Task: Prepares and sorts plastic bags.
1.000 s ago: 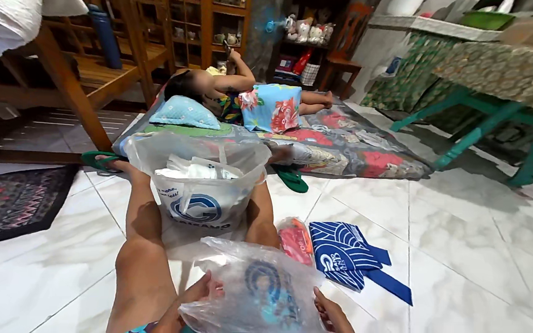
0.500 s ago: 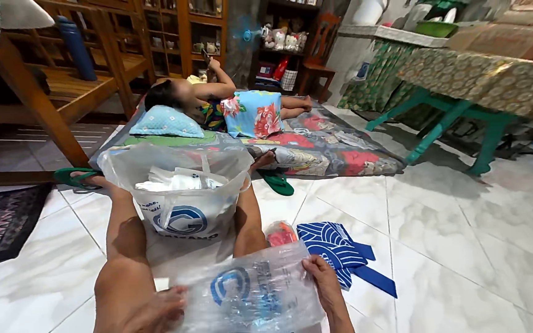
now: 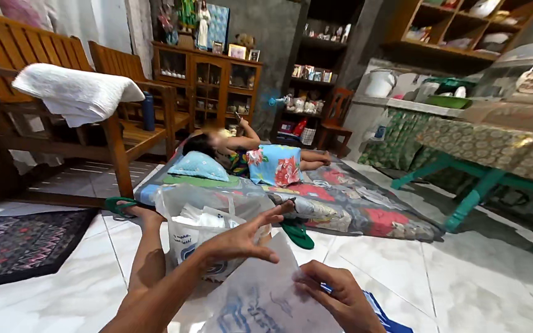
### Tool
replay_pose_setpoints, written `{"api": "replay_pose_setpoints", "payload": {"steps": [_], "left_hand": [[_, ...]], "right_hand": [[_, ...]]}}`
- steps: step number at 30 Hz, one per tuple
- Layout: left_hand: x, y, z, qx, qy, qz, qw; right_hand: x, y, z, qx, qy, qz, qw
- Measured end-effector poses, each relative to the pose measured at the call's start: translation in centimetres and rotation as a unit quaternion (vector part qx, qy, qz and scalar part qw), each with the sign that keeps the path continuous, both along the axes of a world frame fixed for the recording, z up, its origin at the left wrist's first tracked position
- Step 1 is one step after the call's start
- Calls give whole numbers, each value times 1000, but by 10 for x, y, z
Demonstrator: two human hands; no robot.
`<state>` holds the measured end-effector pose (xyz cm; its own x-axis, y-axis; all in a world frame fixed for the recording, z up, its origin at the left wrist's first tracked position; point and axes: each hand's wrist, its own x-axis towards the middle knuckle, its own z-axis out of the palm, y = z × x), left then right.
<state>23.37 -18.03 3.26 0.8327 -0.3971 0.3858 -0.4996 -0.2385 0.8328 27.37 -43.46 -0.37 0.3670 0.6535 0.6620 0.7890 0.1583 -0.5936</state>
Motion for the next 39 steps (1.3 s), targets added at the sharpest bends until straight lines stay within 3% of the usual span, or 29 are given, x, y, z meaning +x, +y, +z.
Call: {"api": "replay_pose_setpoints", "payload": {"steps": [4, 9, 13, 16, 22, 24, 25, 27, 30, 34, 37, 39], "left_hand": [[16, 11, 13, -110, 74, -55, 990], [-15, 32, 27, -114, 3, 150, 982], [-32, 43, 18, -124, 2, 217, 968], [-39, 44, 14, -155, 14, 203, 967], [-48, 43, 15, -173, -31, 260, 949], [-50, 44, 15, -112, -67, 299, 945], [-51, 44, 14, -28, -111, 327, 938], [-49, 39, 16, 147, -238, 356, 892], [-46, 8, 22, 279, -313, 326, 847], [-32, -16, 22, 271, -322, 265, 868], [-32, -9, 34, 239, -266, 260, 897], [-35, -4, 43, 241, -235, 253, 907]], "right_hand": [[8, 8, 15, 2, -65, -6, 998], [21, -17, 11, -82, -158, -199, 964], [36, -24, 2, -17, -4, -92, 996], [34, -14, 0, 77, 138, -29, 987], [30, 3, 6, 186, 186, -62, 963], [30, 6, 7, 207, 201, -54, 956], [29, 9, 8, 213, 203, -50, 954], [26, 16, 11, 210, 184, -35, 959], [15, 34, 16, 188, 145, -4, 971], [1, 54, 24, 179, 121, 4, 976], [-3, 54, 14, 114, 156, -41, 980], [-1, 53, 3, 89, 185, -21, 979]]}}
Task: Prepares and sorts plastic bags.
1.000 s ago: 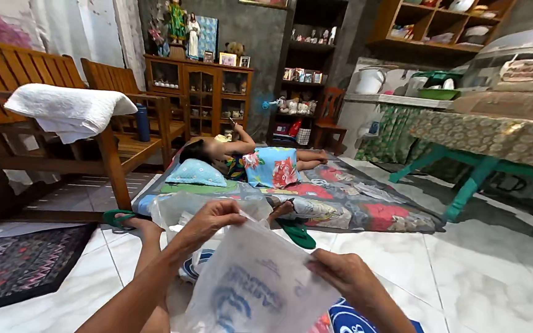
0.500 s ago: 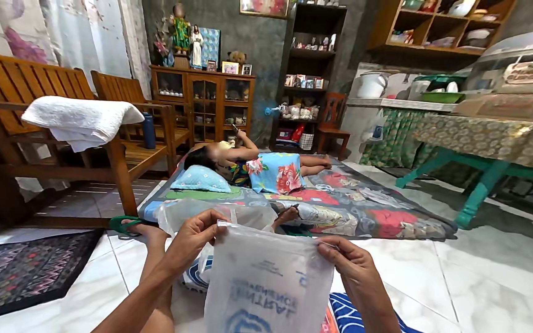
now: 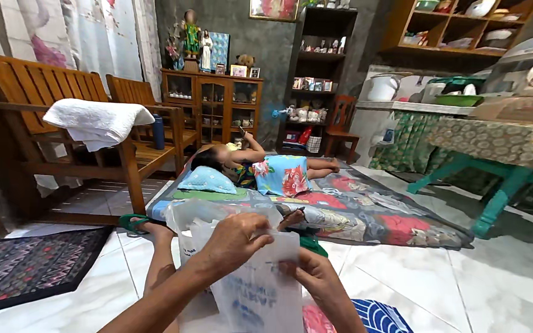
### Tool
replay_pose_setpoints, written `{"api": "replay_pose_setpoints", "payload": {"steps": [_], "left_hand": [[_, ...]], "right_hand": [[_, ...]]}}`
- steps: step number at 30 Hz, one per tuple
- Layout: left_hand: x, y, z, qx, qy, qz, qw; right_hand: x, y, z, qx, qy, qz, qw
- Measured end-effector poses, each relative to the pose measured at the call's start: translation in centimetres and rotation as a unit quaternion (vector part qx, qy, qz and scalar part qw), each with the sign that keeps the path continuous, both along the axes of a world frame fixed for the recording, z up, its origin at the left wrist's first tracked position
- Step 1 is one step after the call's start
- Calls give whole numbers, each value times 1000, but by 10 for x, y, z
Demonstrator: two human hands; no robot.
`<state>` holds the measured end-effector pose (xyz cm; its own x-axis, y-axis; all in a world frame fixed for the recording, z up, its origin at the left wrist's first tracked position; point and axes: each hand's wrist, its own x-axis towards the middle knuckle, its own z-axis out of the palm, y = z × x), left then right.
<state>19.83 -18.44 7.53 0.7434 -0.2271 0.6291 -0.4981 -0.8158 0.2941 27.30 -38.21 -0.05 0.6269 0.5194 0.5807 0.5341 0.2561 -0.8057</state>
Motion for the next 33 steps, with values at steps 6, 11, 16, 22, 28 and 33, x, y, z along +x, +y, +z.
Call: {"api": "replay_pose_setpoints", "payload": {"steps": [6, 11, 16, 22, 28, 33], "left_hand": [[4, -15, 5, 30, -108, 39, 993], [-5, 30, 19, -47, -159, 120, 979], [-33, 72, 38, -148, -148, 153, 966], [-64, 112, 52, -175, -166, 214, 947], [-82, 117, 60, -196, -182, 235, 934], [-89, 125, 65, -203, -185, 238, 932]], "right_hand": [[-6, 15, -3, 20, 19, 51, 998], [14, -7, -39, -60, 34, 81, 994], [21, -40, -87, -89, 85, 140, 983], [17, -57, -104, 7, 179, 111, 978], [9, -50, -97, 100, 140, 82, 982], [8, -59, -90, 78, 94, 138, 983]]}}
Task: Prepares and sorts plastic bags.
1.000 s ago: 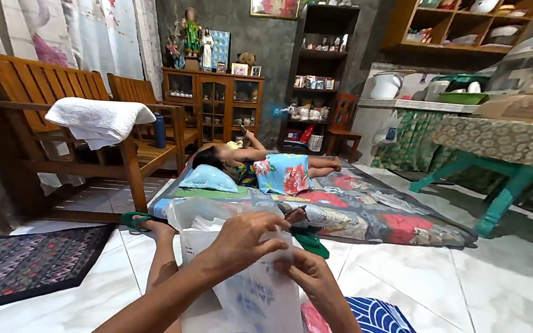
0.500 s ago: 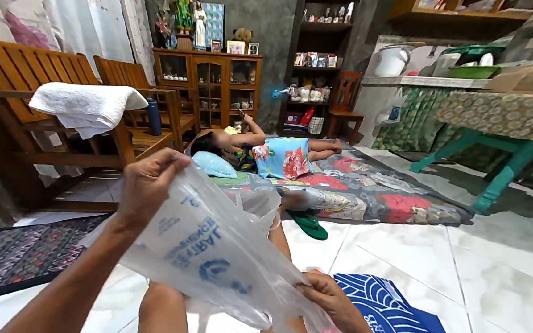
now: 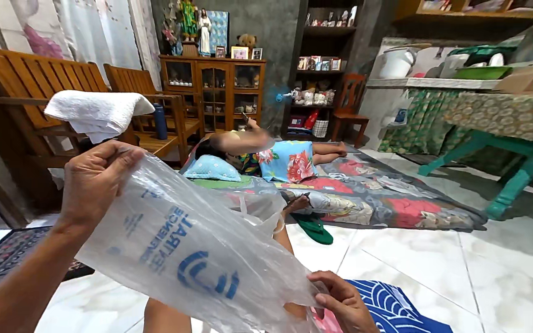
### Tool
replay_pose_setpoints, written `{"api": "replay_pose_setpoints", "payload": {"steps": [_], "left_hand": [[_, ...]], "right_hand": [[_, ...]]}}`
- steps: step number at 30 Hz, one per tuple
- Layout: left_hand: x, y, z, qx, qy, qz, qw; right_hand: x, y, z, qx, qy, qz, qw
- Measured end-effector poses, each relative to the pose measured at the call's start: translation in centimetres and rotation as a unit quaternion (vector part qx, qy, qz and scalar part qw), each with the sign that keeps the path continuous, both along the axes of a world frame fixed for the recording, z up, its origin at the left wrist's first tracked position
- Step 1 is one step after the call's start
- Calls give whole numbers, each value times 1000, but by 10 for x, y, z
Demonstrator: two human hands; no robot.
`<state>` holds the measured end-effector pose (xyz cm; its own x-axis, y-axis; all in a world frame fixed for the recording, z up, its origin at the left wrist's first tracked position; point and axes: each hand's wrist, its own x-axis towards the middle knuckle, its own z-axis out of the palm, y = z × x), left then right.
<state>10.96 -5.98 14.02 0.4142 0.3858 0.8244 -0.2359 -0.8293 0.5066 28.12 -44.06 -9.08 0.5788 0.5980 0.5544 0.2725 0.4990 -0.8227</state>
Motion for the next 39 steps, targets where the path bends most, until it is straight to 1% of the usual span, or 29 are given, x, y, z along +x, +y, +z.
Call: {"api": "replay_pose_setpoints", "payload": {"steps": [4, 8, 11, 14, 17, 19, 21, 23, 26, 28, 30, 31, 33, 35, 37, 39], "left_hand": [[-2, 0, 1, -14, -4, -4, 1000], [-5, 3, 2, -11, -5, -3, 1000], [-9, 12, 1, -17, -12, -13, 1000], [-7, 7, -7, -39, -16, -10, 999], [-2, 3, -22, -33, -25, -14, 999], [1, 1, -31, -40, -32, -49, 998], [4, -6, -35, -45, -46, -84, 994], [8, -19, -37, -43, -59, -121, 990], [15, -36, -39, -23, -68, -173, 982], [19, -45, -37, -8, -78, -196, 978], [22, -51, -36, 7, -80, -205, 975], [22, -53, -35, 14, -79, -206, 975], [23, -52, -35, 27, -78, -206, 975], [23, -51, -36, 33, -82, -205, 975], [21, -48, -37, 25, -85, -203, 975], [17, -46, -36, 9, -91, -185, 979]], "right_hand": [[-5, -8, 8, -46, -30, 8, 998], [-1, -17, 12, -80, -172, -19, 982], [6, -30, 13, -87, -230, -48, 968], [14, -46, 14, -88, -228, -84, 966], [13, -55, 15, -92, -192, -128, 969], [10, -61, 15, -122, -196, -195, 953], [5, -62, 22, -177, -235, -265, 918], [-3, -51, 37, -209, -263, -284, 898], [-14, -16, 62, -185, -293, -278, 896], [-15, 11, 73, -169, -315, -254, 899], [-15, 33, 79, -149, -313, -198, 917], [-15, 40, 81, -134, -295, -164, 932], [-16, 47, 82, -109, -231, -111, 961], [-15, 46, 80, -93, -179, -55, 978], [-12, 40, 75, -100, -178, -21, 979], [-6, 31, 65, -132, -193, -52, 971]]}}
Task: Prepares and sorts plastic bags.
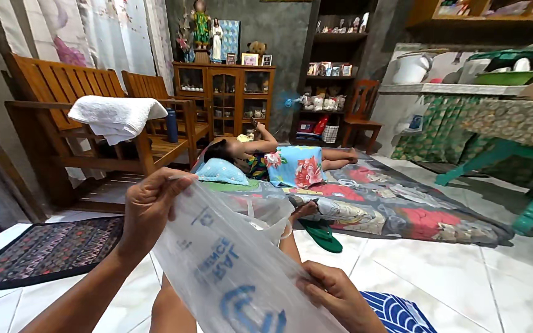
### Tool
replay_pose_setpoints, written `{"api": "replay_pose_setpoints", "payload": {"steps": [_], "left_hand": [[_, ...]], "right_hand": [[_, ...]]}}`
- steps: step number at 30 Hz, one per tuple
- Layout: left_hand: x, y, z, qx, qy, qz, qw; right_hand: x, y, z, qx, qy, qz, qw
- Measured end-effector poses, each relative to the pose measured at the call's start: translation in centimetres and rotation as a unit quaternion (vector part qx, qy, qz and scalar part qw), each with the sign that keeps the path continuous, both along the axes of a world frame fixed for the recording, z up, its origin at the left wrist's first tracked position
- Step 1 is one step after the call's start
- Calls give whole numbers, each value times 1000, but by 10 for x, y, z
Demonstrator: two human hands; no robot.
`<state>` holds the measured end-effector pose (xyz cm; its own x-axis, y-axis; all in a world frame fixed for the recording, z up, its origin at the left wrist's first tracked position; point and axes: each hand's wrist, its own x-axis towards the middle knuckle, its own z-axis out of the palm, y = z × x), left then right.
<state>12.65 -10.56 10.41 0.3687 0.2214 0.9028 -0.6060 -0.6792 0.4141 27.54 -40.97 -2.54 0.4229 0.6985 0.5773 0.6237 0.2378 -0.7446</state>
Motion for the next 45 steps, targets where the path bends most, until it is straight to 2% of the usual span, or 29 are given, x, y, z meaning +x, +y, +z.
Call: {"api": "replay_pose_setpoints", "payload": {"steps": [3, 5, 8, 9, 11, 13, 16, 20, 23, 26, 28, 30, 34, 36, 39, 42, 45], "left_hand": [[-8, 7, 1, -14, -2, 32, 999], [-12, 12, 1, -19, -5, 43, 999], [-14, 12, -2, 1, 13, 59, 998], [-12, 10, -5, 17, 19, 62, 998], [-5, 4, -8, 54, 25, 64, 996], [3, -7, -10, 97, 21, 68, 993], [17, -28, -11, 168, 19, 66, 983], [28, -52, -15, 256, -7, 80, 963], [28, -55, -13, 290, -33, 116, 949], [22, -49, -11, 266, -24, 131, 955], [24, -46, -15, 264, -17, 126, 956], [33, -52, -18, 280, -7, 110, 954], [53, -85, -19, 347, -11, 79, 935], [55, -94, -12, 354, 30, 61, 933], [42, -81, 8, 316, 191, 40, 928], [23, -45, 23, 316, 359, 49, 877], [11, -8, 15, 298, 383, 56, 872]], "right_hand": [[14, -30, -22, -71, -16, -89, 993], [22, -57, -39, -98, 16, -111, 989], [29, -92, -61, -81, 128, -91, 984], [32, -99, -63, -74, 135, -92, 984], [35, -103, -57, -64, 75, -138, 985], [31, -87, -40, -39, -1, -182, 983], [9, -35, -15, 6, -118, -177, 977], [-23, 25, -4, 31, -183, -159, 970], [-14, 28, -16, 50, -145, -178, 972], [9, -2, -31, -3, -50, -158, 986], [14, -15, -33, -12, -32, -179, 983], [10, -9, -22, 17, -55, -155, 986], [-7, 40, 24, 92, -119, -122, 981], [-10, 58, 38, 135, -95, -123, 979], [-6, 62, 51, 193, 9, -65, 979], [1, 50, 54, 244, 115, -63, 961], [13, 37, 51, 258, 142, -76, 953]]}}
